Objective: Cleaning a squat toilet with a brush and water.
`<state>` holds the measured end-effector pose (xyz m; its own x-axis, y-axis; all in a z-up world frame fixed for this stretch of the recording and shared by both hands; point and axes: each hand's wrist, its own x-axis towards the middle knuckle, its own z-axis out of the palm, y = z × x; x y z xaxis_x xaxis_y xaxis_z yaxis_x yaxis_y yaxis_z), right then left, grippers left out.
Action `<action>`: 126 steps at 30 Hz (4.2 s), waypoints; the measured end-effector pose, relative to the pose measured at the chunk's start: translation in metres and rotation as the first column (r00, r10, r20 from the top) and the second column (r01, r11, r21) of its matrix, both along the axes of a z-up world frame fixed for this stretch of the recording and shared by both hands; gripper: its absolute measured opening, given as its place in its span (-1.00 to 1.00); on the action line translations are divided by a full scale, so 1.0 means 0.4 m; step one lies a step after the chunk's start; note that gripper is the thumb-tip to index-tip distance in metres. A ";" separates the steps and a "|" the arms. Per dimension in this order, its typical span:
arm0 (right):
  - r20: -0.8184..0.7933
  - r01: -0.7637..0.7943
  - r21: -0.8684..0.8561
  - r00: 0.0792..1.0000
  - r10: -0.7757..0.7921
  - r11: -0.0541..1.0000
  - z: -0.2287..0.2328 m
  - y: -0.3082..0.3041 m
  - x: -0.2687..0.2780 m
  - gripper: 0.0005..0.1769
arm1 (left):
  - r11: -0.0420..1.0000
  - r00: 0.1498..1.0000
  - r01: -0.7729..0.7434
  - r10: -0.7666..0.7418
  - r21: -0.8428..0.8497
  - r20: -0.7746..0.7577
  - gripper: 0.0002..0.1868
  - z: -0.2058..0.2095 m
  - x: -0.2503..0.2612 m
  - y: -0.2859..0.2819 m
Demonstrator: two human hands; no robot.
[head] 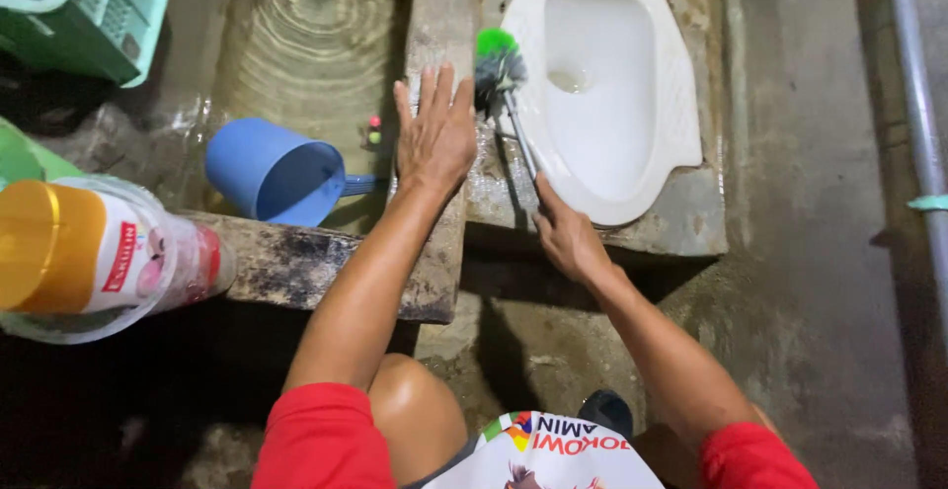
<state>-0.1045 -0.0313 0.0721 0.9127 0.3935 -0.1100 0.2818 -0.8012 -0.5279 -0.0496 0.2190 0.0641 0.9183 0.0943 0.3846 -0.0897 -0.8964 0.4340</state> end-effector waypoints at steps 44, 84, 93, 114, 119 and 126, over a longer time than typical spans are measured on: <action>0.131 -0.094 0.031 0.987 0.089 0.995 0.004 -0.082 -0.026 -0.24 | 0.998 0.994 -0.044 0.047 0.035 -0.100 -0.47 0.032 -0.021 -0.008; 0.127 0.023 -0.120 0.992 -0.008 0.992 -0.056 -0.011 0.165 -0.22 | 0.996 0.981 -0.079 0.087 0.048 -0.176 -0.49 0.069 -0.024 -0.011; 0.043 -0.004 -0.075 0.999 0.007 0.997 0.093 -0.076 -0.024 -0.25 | 0.997 0.993 -0.060 0.063 0.039 -0.095 -0.50 0.010 -0.013 -0.001; 0.088 0.012 -0.059 0.996 -0.007 0.998 -0.027 -0.036 0.097 -0.24 | 0.995 0.984 -0.088 0.094 0.040 -0.151 -0.49 0.055 -0.021 -0.010; 0.163 -0.076 0.026 0.984 0.070 0.997 0.044 -0.104 -0.034 -0.25 | 0.995 0.990 -0.093 0.095 0.022 -0.108 -0.51 0.027 -0.021 -0.016; 0.042 -0.043 -0.054 0.998 0.046 0.998 0.028 -0.062 0.057 -0.20 | 0.994 0.992 -0.085 0.091 0.066 -0.091 -0.50 0.018 -0.008 -0.004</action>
